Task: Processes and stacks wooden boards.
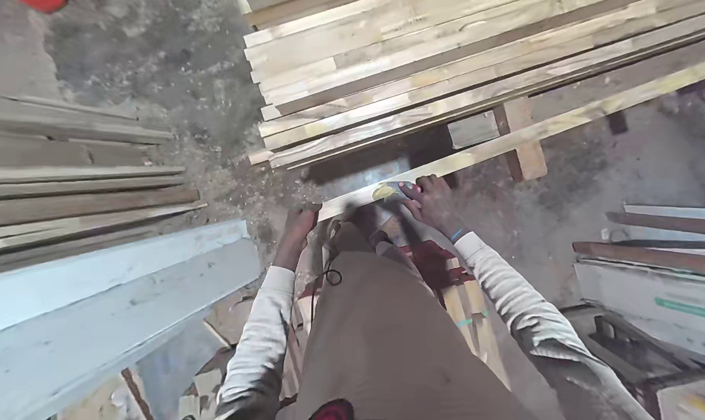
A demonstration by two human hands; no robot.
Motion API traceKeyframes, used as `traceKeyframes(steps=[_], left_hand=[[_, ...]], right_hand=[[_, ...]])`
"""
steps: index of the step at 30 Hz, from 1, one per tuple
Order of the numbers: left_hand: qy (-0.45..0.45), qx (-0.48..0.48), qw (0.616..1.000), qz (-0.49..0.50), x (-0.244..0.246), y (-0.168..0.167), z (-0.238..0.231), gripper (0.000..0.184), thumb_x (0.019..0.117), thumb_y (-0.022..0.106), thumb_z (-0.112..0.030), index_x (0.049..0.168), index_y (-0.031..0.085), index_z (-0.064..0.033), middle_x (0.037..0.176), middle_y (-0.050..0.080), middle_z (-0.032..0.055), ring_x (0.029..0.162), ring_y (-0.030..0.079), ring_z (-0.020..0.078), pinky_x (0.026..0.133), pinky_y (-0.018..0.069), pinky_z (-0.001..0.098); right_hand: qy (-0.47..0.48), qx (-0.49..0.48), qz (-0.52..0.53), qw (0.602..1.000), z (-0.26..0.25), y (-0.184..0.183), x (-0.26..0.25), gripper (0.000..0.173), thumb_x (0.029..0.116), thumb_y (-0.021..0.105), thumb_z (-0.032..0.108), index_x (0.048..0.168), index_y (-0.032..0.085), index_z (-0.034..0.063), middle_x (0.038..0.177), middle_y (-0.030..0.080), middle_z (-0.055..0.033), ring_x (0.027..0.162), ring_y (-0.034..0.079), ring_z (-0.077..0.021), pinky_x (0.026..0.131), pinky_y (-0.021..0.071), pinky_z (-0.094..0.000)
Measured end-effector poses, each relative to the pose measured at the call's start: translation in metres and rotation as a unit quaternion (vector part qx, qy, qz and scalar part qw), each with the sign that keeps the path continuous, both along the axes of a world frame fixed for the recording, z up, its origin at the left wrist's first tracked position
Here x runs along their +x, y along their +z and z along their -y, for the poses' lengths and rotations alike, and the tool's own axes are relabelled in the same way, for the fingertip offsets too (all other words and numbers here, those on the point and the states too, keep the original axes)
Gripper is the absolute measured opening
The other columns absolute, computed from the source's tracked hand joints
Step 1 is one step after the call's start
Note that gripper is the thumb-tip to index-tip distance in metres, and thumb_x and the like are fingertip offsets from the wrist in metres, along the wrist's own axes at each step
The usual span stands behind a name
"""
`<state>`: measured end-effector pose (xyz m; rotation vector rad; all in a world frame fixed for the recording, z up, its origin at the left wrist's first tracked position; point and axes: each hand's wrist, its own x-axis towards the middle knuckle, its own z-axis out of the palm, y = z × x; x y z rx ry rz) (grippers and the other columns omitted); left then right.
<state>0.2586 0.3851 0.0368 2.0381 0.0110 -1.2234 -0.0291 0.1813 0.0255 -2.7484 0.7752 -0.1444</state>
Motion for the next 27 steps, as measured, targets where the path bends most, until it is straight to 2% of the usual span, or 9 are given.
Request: traceKeyframes(steps=[3,5,8,10,11,13,19,23,27], left_hand=[[0.05,0.012,0.999,-0.016,0.0,0.0,0.0,0.026,0.1044,0.055,-0.023,0.11,0.065,-0.0007,0.09,0.063,0.0082,0.078,0.06,0.0167,0.074,0.0528,0.0365],[0.053,0.009,0.998,-0.026,0.001,0.003,-0.005,0.027,0.1052,0.053,-0.02,0.12,0.062,0.0008,0.101,0.064,0.0109,0.085,0.062,0.0176,0.08,0.0548,0.0369],[-0.054,-0.006,0.997,0.052,-0.006,0.007,-0.012,0.026,0.1012,0.051,-0.009,0.124,0.058,0.001,0.102,0.063,0.0095,0.085,0.06,0.0143,0.077,0.0531,0.0338],[-0.137,0.003,0.98,0.146,-0.011,0.014,-0.012,0.044,0.1008,0.053,-0.008,0.144,0.051,0.0015,0.137,0.059,0.0222,0.121,0.06,0.0295,0.101,0.0508,0.0479],[-0.162,0.0,0.97,0.181,-0.012,0.014,-0.011,0.05,0.1028,0.05,-0.01,0.151,0.043,0.0021,0.15,0.049,0.0272,0.136,0.051,0.0379,0.111,0.0424,0.0554],[-0.187,-0.027,0.95,0.251,-0.022,0.014,0.006,0.052,0.1022,0.05,-0.014,0.15,0.042,0.0044,0.151,0.046,0.0303,0.139,0.046,0.0422,0.114,0.0376,0.0585],[-0.35,-0.189,0.812,0.428,-0.122,0.023,0.135,0.044,0.1037,0.051,-0.03,0.131,0.061,0.0024,0.12,0.069,0.0217,0.112,0.067,0.0339,0.1,0.0523,0.0553],[-0.473,-0.291,0.752,0.356,-0.229,0.037,0.257,0.042,0.107,0.047,-0.032,0.132,0.062,-0.0015,0.118,0.071,0.0137,0.108,0.069,0.0232,0.097,0.0564,0.0475],[-0.562,-0.328,0.708,0.274,-0.347,0.052,0.388,0.054,0.1073,0.045,-0.038,0.142,0.052,0.0027,0.134,0.064,0.019,0.126,0.062,0.0279,0.11,0.0483,0.048]], right_hand=[[0.01,0.073,0.016,0.997,-0.034,0.004,0.045,0.031,0.094,0.067,0.042,0.123,0.073,0.0318,0.101,0.068,-0.011,0.097,0.062,-0.0329,0.085,0.0507,-0.0514],[0.009,0.058,0.06,0.996,-0.06,-0.008,0.069,0.024,0.097,0.061,0.041,0.11,0.075,0.0271,0.095,0.069,-0.0105,0.091,0.065,-0.0324,0.079,0.0529,-0.051],[-0.046,0.077,0.097,0.991,-0.077,-0.017,0.077,0.043,0.0996,0.051,0.057,0.119,0.073,0.0263,0.102,0.071,-0.0102,0.098,0.067,-0.0308,0.088,0.0544,-0.0493],[-0.1,0.058,0.17,0.979,-0.072,-0.004,0.068,0.044,0.0962,0.056,0.061,0.129,0.072,0.0355,0.094,0.07,-0.009,0.088,0.065,-0.0278,0.081,0.0529,-0.0458],[-0.125,0.038,0.2,0.971,-0.067,0.007,0.058,0.043,0.0958,0.059,0.059,0.13,0.072,0.0367,0.09,0.068,-0.0089,0.083,0.064,-0.027,0.078,0.0526,-0.045],[-0.19,-0.015,0.234,0.953,-0.052,0.028,0.029,0.041,0.0951,0.061,0.058,0.129,0.072,0.0382,0.088,0.067,-0.0073,0.08,0.062,-0.0245,0.075,0.0526,-0.0431],[-0.428,-0.11,0.216,0.871,-0.003,0.063,-0.096,0.041,0.0936,0.063,0.06,0.127,0.073,0.0391,0.094,0.071,-0.0073,0.086,0.066,-0.0245,0.079,0.0541,-0.0446],[-0.545,-0.146,0.154,0.811,0.014,0.077,-0.189,0.043,0.095,0.059,0.061,0.125,0.075,0.0344,0.09,0.069,-0.008,0.082,0.065,-0.0252,0.073,0.0537,-0.0436],[-0.617,-0.153,0.133,0.76,0.034,0.087,-0.284,0.044,0.0956,0.057,0.058,0.127,0.074,0.0327,0.091,0.068,-0.009,0.083,0.064,-0.026,0.074,0.0522,-0.0457]])
